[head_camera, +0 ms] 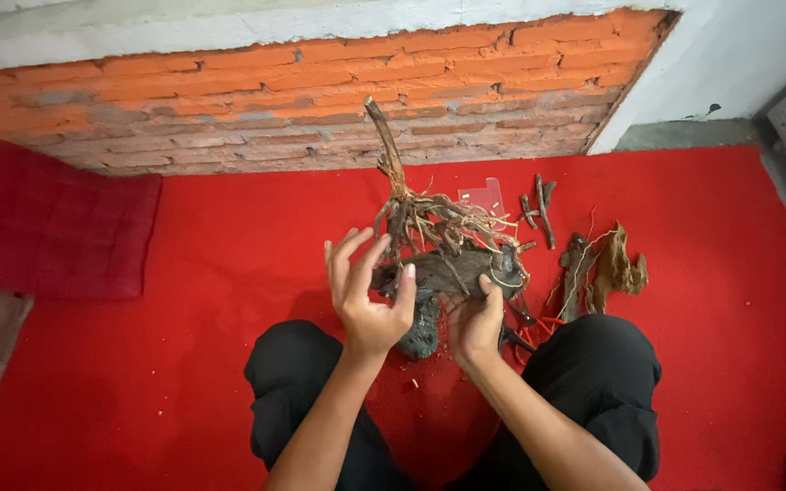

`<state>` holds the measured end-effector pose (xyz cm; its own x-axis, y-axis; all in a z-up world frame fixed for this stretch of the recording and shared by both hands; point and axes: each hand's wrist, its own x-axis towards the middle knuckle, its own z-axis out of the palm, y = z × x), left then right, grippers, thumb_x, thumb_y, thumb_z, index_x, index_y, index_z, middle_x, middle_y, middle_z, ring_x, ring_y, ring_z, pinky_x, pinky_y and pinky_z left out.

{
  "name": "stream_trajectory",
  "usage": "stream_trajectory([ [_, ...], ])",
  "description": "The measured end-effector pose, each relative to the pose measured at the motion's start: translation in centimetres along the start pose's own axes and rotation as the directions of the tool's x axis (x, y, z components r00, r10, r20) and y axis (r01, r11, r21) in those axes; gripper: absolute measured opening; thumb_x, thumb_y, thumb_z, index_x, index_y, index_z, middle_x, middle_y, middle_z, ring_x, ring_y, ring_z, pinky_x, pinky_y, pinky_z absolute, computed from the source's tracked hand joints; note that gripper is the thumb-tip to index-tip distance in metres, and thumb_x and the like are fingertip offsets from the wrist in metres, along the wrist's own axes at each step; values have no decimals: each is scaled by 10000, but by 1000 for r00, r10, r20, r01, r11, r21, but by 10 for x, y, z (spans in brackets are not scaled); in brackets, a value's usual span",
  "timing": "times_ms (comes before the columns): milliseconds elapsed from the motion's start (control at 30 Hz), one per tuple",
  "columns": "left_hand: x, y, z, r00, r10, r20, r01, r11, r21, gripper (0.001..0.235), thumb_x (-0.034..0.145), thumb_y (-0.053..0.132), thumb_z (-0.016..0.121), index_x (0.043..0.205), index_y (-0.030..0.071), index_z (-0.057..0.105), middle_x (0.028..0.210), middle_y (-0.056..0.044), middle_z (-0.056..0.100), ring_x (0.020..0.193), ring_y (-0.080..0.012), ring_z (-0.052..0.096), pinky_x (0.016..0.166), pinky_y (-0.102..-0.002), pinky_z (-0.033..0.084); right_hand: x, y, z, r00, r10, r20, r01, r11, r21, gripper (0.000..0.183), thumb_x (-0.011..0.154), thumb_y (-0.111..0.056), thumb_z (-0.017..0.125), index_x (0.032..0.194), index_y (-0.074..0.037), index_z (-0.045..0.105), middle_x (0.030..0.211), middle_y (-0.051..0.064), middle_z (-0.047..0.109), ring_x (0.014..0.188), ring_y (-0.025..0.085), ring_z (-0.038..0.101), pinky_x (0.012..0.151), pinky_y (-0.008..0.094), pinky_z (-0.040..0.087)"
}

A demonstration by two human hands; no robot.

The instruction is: The person sits on a red floor and assembles a driftwood piece with roots onto a dark base. They use a white glue bottle to apply adhesive to the roots and base, then press the pieces together to secure them.

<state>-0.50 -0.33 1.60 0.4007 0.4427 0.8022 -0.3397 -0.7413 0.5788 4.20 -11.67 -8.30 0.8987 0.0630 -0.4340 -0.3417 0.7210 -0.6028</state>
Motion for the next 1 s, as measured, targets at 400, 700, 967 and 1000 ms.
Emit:
stream_trajectory([
  [400,24,15,27,970,40,239,-89,977,194,154,837,195,806,968,116,786,1323,-133,597,1384,-463,435,1127,-725,194,8,11,-8,996,-61,61,58,997,42,522,875,-417,546,1284,-95,590,1263,179,680,1097,412,690,946,477,523],
  [700,26,22,18,941,-70,332,13,985,170,283,840,249,783,1092,123,750,1390,-138,582,1449,-398,370,1200,-690,56,2,2,1,1000,-28,9,28,1000,-6,610,873,-469,532,1316,-51,567,1239,231,666,1074,409,684,919,495,523],
  [967,11,5,-14,989,-147,27,149,971,-188,575,834,232,722,1347,12,586,1369,-206,569,1374,-404,459,1239,-579,145,-5,-10,7,996,83,15,-83,997,0,663,856,-507,545,1302,-17,512,1191,272,576,1096,428,588,971,504,453],
  [1000,7,-3,-17,969,-245,-26,230,939,-255,605,881,296,685,1376,-15,534,1372,-222,538,1366,-394,454,1234,-536,192,-6,-11,8,994,109,14,-109,994,-8,585,842,-524,561,1174,-42,573,1027,191,636,905,334,643,880,429,497],
])
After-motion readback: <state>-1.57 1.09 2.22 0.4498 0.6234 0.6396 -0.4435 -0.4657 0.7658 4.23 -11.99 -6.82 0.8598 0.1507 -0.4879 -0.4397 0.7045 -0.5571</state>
